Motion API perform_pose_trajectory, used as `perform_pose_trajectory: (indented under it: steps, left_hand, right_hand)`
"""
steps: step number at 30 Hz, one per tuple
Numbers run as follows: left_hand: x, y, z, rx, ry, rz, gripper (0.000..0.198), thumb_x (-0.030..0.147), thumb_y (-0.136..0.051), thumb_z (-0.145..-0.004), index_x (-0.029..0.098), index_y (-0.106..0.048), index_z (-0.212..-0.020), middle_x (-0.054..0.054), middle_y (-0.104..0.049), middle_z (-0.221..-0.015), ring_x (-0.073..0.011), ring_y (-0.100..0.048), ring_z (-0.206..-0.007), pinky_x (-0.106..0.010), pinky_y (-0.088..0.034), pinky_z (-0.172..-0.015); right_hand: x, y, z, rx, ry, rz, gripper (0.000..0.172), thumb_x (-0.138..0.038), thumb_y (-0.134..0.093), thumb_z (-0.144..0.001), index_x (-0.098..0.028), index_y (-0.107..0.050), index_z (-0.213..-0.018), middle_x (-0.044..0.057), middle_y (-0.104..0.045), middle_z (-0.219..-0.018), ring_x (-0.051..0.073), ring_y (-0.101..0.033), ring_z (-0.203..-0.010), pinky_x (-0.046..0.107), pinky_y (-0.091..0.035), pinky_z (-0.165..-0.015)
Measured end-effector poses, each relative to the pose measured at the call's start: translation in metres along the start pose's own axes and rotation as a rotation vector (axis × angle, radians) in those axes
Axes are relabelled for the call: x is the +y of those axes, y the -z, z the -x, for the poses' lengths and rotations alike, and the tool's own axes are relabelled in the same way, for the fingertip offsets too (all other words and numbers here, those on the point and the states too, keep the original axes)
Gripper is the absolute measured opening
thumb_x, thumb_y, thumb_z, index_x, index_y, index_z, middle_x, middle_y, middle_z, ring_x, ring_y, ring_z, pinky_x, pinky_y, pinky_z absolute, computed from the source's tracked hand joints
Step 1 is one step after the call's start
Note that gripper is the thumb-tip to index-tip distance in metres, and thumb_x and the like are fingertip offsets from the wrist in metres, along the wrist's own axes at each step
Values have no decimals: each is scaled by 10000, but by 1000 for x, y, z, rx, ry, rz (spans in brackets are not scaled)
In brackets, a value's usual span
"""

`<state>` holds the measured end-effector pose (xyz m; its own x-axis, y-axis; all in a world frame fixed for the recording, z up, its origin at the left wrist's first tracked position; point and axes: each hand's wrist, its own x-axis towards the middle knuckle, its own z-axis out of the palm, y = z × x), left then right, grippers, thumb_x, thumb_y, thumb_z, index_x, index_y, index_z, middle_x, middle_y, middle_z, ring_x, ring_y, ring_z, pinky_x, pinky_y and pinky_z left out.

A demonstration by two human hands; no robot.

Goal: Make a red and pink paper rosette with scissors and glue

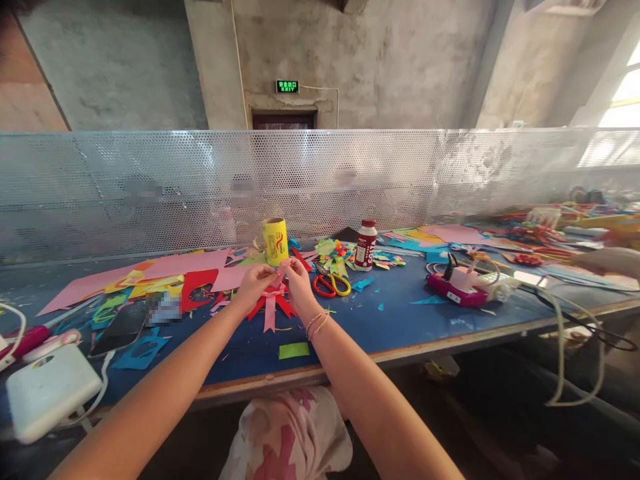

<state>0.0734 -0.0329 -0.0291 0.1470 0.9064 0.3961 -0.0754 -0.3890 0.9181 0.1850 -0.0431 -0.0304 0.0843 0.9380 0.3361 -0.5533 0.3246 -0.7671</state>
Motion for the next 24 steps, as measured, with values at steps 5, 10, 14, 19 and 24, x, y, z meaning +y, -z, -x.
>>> perform_pose_trajectory:
  steps: [5, 10, 14, 19, 24]
  left_hand:
    - [2, -1, 1, 12, 3, -28, 220, 325, -705, -620, 148, -589, -680, -3, -587, -645, -115, -548, -608, -230, -438, -563]
    - [3, 0, 2, 20, -17, -41, 211, 325, -690, -637, 148, -580, -672, 0, -582, -642, -112, -543, -603, -227, -430, -558]
    - [5, 0, 2, 15, -30, -55, 202, 322, -684, -648, 147, -585, -670, -1, -587, -641, -112, -545, -600, -231, -431, -566]
    - [3, 0, 1, 19, -34, -43, 208, 324, -692, -645, 144, -594, -677, -4, -597, -643, -109, -548, -600, -231, -428, -571]
    - [0, 1, -1, 15, 2, -8, 228, 340, -696, -636, 141, -599, -692, -4, -593, -633, -102, -536, -574, -232, -428, -561]
  right_hand:
    - [-1, 0, 0, 25, -2, 15, 228, -297, -686, -610, -219, -486, -688, -51, -533, -681, 77, -477, -554, 215, -411, -494]
    - [-2, -1, 1, 22, 4, 19, 256, -311, -694, -604, -221, -466, -679, -53, -524, -661, 80, -476, -548, 212, -402, -476]
    - [-2, 0, 1, 18, 10, 18, 259, -308, -699, -601, -221, -468, -678, -57, -521, -650, 79, -477, -552, 207, -393, -471]
    - [-1, 1, -1, 2, -1, 10, 227, -292, -687, -609, -217, -484, -677, -54, -534, -651, 77, -481, -550, 207, -393, -482]
    - [0, 1, -1, 23, -16, 37, 212, -283, -681, -594, -215, -499, -676, -49, -550, -662, 77, -499, -572, 203, -390, -501]
